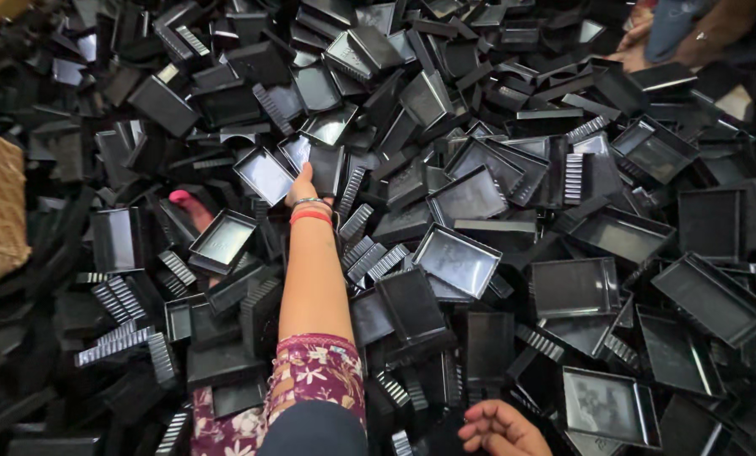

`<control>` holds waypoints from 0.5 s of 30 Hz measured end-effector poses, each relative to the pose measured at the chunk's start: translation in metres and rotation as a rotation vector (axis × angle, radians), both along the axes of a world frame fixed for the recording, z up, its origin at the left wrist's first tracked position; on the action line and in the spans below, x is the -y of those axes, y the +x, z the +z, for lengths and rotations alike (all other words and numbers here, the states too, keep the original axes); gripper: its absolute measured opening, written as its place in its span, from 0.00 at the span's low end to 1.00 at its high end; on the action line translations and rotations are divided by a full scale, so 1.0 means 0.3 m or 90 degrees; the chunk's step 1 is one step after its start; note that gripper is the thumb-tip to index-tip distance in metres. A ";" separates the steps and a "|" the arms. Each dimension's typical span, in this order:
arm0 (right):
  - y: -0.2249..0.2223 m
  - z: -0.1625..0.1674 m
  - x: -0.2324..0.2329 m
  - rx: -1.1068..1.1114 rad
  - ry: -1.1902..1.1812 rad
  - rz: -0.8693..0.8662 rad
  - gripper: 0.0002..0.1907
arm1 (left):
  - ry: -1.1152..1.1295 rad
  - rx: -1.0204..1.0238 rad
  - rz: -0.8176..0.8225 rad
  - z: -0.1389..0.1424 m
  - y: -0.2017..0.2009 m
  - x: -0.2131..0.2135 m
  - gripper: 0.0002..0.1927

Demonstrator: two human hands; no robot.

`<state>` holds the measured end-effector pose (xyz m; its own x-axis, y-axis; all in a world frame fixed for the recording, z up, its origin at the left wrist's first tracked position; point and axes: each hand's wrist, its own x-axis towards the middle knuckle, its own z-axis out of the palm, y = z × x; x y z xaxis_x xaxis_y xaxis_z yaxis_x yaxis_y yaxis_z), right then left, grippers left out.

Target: The person sits on the floor and repeatedly picks up two black plastic components from a large pile. They align and press the pieces together to form a single unit, then place the assembled item aside. The process is repeated continuously with new pairs of parts.

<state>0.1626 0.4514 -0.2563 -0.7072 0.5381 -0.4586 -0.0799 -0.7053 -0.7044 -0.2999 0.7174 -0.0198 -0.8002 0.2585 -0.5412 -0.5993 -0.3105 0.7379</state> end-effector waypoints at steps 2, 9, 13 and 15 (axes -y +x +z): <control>0.000 -0.011 -0.005 0.006 -0.002 -0.004 0.25 | 0.011 -0.124 0.055 -0.044 -0.027 -0.028 0.31; -0.018 0.032 -0.004 -0.047 0.035 -0.046 0.24 | 0.034 -0.290 0.060 -0.111 -0.012 0.043 0.34; -0.022 0.070 -0.041 -0.112 0.072 -0.003 0.28 | 0.267 -0.140 -0.130 -0.002 0.098 0.158 0.31; -0.019 0.086 -0.043 -0.029 0.069 -0.017 0.25 | 0.389 -0.096 -0.305 0.082 0.176 0.274 0.30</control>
<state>0.1569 0.4644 -0.2304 -0.7107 0.6018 -0.3643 -0.1319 -0.6226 -0.7713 -0.2472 0.6352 0.0048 -0.5795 0.8103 -0.0873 -0.6777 -0.4196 0.6038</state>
